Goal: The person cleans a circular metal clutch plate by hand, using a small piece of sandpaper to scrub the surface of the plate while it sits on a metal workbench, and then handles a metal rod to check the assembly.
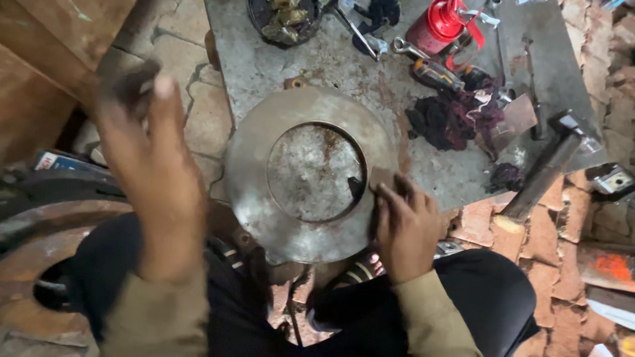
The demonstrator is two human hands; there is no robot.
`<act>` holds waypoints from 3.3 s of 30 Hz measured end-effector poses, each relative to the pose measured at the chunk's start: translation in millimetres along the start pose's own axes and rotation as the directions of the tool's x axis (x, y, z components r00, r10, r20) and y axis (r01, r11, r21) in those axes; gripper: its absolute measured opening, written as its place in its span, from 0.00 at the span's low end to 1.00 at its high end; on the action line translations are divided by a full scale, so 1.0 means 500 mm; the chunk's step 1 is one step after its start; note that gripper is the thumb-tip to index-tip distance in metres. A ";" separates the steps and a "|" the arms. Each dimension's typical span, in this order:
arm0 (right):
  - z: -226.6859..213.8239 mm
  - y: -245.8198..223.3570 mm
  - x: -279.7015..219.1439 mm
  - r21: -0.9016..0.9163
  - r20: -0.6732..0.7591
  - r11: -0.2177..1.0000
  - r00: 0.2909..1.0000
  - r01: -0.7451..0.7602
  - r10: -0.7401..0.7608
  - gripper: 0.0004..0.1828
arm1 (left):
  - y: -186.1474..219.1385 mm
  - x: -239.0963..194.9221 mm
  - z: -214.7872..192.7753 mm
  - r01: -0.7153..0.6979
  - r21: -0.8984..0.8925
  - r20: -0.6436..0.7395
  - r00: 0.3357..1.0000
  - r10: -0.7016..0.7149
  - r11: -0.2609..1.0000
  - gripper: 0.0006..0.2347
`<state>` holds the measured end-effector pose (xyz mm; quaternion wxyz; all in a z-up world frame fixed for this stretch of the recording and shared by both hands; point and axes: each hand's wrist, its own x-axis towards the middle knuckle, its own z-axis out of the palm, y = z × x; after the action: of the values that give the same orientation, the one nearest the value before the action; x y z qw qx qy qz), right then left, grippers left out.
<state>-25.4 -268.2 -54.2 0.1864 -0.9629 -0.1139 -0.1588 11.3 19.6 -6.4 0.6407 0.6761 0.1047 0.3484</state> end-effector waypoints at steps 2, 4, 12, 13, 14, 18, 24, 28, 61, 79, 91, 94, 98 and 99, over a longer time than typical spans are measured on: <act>0.011 0.005 0.016 -0.049 0.012 0.999 1.000 -0.009 0.009 0.10 | 0.018 0.061 -0.016 -0.104 0.196 0.242 0.969 0.055 0.975 0.14; -0.005 -0.015 -0.018 -0.045 0.119 0.991 0.986 0.125 -0.119 0.14 | 0.011 0.088 0.001 -0.183 0.413 0.407 0.913 -0.002 0.892 0.15; 0.010 -0.014 -0.015 -0.214 0.086 0.976 0.995 -0.035 0.055 0.14 | -0.069 0.111 0.004 -0.152 0.653 0.481 0.840 -0.251 0.742 0.20; 0.013 -0.022 -0.023 -0.205 0.091 0.979 0.995 -0.009 0.029 0.15 | -0.068 0.109 0.000 -0.150 0.650 0.489 0.833 -0.259 0.745 0.20; 0.013 -0.020 -0.023 -0.205 0.091 0.978 0.996 0.030 -0.011 0.16 | -0.069 0.106 0.003 -0.142 0.639 0.490 0.833 -0.257 0.756 0.20; -0.008 -0.054 -0.074 -0.192 0.132 0.979 0.990 0.068 -0.043 0.16 | -0.070 0.098 0.012 -0.081 0.641 0.513 0.784 -0.348 0.763 0.21; 0.050 0.007 0.042 -0.180 0.086 0.984 0.996 -0.009 0.025 0.14 | -0.063 0.070 0.004 -0.171 0.670 0.529 0.793 -0.302 0.723 0.23; 0.035 -0.008 0.029 -0.196 0.090 0.978 0.994 0.072 -0.055 0.14 | -0.060 0.053 0.001 -0.185 0.766 0.522 0.737 -0.429 0.616 0.26; 0.047 -0.016 0.013 -0.018 0.089 1.000 0.996 0.018 -0.016 0.14 | -0.136 0.021 0.103 -0.355 0.840 0.505 0.789 -0.350 0.411 0.31; 0.030 -0.024 0.014 0.005 0.107 1.000 0.994 -0.025 0.024 0.13 | -0.196 0.126 0.082 -0.404 0.744 0.560 0.811 -0.167 0.532 0.26; 0.104 0.026 0.078 -0.120 0.046 0.980 0.986 -0.156 0.162 0.18 | -0.144 0.131 0.015 -0.184 0.815 0.458 0.785 -0.417 0.549 0.25; 0.105 0.029 0.087 -0.191 0.092 0.968 0.979 -0.160 0.180 0.18 | -0.141 0.125 0.022 -0.268 0.802 0.490 0.807 -0.330 0.534 0.21; 0.124 0.032 0.125 -0.204 0.002 0.973 0.994 -0.108 0.110 0.18 | -0.134 0.112 0.023 -0.267 0.795 0.495 0.805 -0.327 0.545 0.20; 0.128 0.033 0.132 -0.219 -0.029 0.973 0.997 -0.080 0.075 0.17 | -0.134 0.113 0.025 -0.272 0.790 0.500 0.805 -0.320 0.550 0.20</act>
<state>56.9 -247.3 -92.7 0.0860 -0.9795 -0.0561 -0.1731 81.0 53.4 -49.3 0.2444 0.9676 0.0616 0.0168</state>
